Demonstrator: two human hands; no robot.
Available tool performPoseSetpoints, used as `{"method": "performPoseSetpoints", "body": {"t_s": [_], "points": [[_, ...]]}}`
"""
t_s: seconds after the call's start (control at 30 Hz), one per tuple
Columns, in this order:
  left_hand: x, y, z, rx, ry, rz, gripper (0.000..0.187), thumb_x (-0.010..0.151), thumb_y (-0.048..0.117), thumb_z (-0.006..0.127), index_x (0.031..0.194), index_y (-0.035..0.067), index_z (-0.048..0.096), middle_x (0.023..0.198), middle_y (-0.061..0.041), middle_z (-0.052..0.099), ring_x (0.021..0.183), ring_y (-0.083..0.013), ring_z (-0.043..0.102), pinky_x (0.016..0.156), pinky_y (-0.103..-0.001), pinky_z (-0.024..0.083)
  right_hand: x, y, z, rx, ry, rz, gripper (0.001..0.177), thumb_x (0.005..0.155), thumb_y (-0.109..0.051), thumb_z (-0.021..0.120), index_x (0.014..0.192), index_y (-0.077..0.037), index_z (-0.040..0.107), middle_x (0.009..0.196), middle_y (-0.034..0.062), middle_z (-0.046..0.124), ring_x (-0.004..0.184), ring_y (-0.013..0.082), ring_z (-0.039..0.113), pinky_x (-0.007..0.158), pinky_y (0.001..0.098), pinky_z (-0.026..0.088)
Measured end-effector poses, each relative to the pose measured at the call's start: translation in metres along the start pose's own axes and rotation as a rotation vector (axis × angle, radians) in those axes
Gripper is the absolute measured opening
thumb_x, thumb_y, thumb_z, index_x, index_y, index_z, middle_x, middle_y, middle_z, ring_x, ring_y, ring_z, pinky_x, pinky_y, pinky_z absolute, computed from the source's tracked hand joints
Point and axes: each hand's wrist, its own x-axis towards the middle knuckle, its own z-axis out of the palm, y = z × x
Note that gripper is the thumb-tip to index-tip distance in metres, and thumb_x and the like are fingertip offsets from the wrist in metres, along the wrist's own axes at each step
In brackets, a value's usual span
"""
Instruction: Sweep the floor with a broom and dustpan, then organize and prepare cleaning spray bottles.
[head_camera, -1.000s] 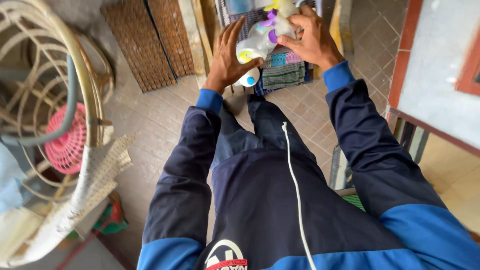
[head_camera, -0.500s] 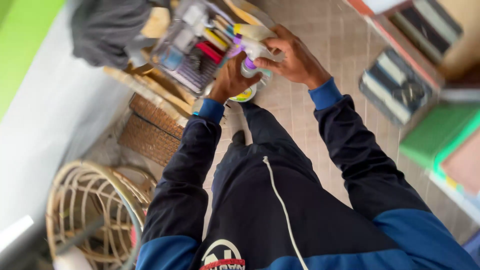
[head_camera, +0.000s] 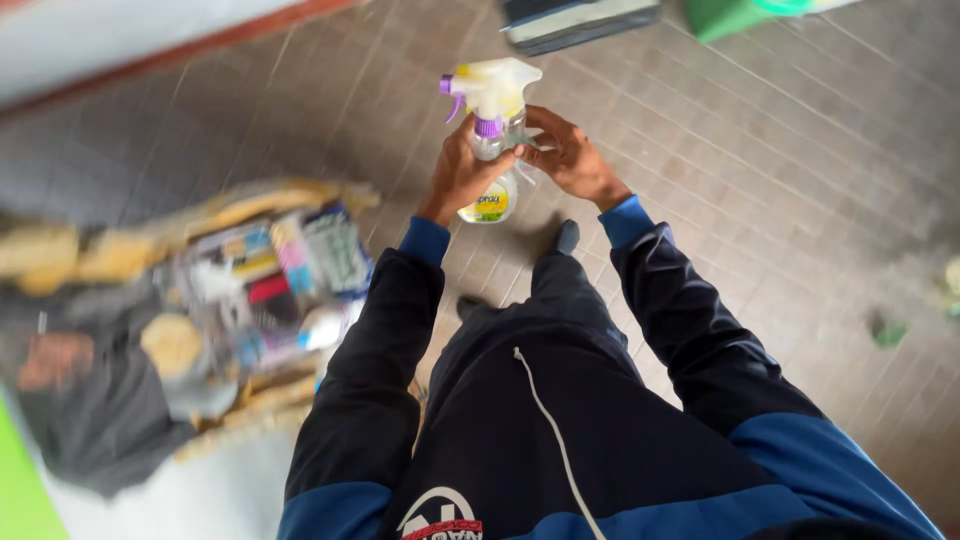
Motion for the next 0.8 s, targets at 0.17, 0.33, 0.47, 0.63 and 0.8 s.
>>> {"method": "performPoseSetpoints", "body": {"t_s": [0.17, 0.33, 0.47, 0.63, 0.8], "points": [[0.107, 0.037, 0.149, -0.039, -0.332, 0.069, 0.052, 0.083, 0.018, 0.082, 0.128, 0.003, 0.061, 0.112, -0.013, 0.076, 0.100, -0.0252, 0.076, 0.087, -0.039, 0.060, -0.062, 0.012, -0.140, 0.125, 0.280, 0.054, 0.058, 0.105, -0.023, 0.069, 0.154, -0.003, 0.044, 0.144, 0.0109, 0.060, 0.119, 0.0209, 0.066, 0.101, 0.0346, 0.056], [0.198, 0.055, 0.307, -0.011, -0.518, 0.188, 0.054, 0.081, 0.014, 0.083, 0.129, 0.002, 0.061, 0.115, -0.015, 0.074, 0.105, -0.0252, 0.072, 0.091, -0.039, 0.057, -0.128, 0.056, -0.271, 0.191, 0.605, 0.041, 0.054, 0.105, -0.017, 0.069, 0.151, -0.004, 0.045, 0.142, 0.0080, 0.055, 0.116, 0.0176, 0.066, 0.099, 0.0341, 0.058], [0.249, 0.059, 0.419, -0.180, -0.594, 0.305, 0.055, 0.084, 0.010, 0.082, 0.133, 0.002, 0.060, 0.124, -0.015, 0.071, 0.116, -0.0260, 0.069, 0.098, -0.039, 0.055, -0.180, 0.092, -0.373, 0.181, 0.847, 0.069, 0.055, 0.105, -0.013, 0.070, 0.152, -0.006, 0.040, 0.141, 0.0075, 0.054, 0.121, 0.0165, 0.064, 0.101, 0.0338, 0.056], [0.329, 0.048, 0.532, -0.285, -0.751, -0.017, 0.044, 0.090, 0.021, 0.085, 0.125, 0.003, 0.066, 0.105, -0.006, 0.075, 0.097, -0.0160, 0.074, 0.087, -0.033, 0.063, -0.213, 0.123, -0.484, 0.117, 1.188, 0.070, 0.051, 0.104, -0.009, 0.072, 0.146, -0.006, 0.043, 0.134, 0.0082, 0.060, 0.120, 0.0191, 0.065, 0.101, 0.0352, 0.056], [0.431, 0.050, 0.612, -0.231, -0.754, 0.208, 0.051, 0.085, 0.022, 0.090, 0.123, 0.002, 0.063, 0.105, -0.003, 0.071, 0.089, -0.0136, 0.071, 0.078, -0.030, 0.060, -0.201, 0.156, -0.607, -0.037, 1.304, 0.046, 0.045, 0.105, -0.010, 0.075, 0.139, -0.004, 0.046, 0.138, 0.0130, 0.065, 0.120, 0.0220, 0.066, 0.104, 0.0406, 0.060]]}}
